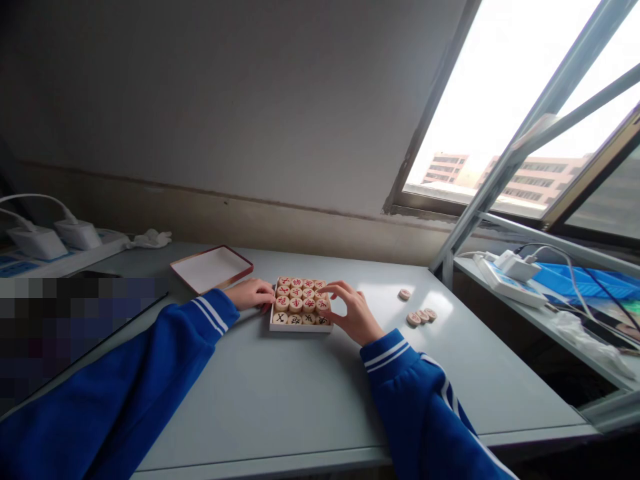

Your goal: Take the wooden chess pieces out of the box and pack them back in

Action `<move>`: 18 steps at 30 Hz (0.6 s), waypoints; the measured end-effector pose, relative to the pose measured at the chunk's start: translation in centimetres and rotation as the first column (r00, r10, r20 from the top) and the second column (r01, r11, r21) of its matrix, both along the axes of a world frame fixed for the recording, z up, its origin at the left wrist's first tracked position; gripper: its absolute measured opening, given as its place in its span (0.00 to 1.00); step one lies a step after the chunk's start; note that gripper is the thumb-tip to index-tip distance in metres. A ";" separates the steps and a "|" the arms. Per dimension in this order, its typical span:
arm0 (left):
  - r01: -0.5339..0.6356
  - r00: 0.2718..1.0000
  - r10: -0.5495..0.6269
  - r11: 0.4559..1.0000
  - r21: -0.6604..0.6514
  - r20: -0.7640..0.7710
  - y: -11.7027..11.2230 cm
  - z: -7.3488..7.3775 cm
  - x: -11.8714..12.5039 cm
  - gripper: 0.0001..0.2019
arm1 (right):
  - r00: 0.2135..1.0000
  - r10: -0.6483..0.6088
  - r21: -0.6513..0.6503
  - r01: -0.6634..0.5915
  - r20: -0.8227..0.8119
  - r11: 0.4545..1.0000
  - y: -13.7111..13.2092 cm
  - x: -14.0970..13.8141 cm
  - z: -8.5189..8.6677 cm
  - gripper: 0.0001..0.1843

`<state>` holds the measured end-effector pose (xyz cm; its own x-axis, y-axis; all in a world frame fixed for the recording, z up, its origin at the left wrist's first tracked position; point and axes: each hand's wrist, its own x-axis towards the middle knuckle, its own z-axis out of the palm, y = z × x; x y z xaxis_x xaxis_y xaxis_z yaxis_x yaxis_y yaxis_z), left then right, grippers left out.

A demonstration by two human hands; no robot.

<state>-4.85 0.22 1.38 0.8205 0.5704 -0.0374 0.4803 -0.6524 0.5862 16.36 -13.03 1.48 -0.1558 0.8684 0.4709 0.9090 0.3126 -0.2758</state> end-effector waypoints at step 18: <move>-0.364 0.928 0.368 0.928 0.079 -0.050 -2.0 0.5 1.3 0.17 | 0.664 -0.744 -0.070 0.748 0.079 0.660 -0.6 9.7 0.4 0.15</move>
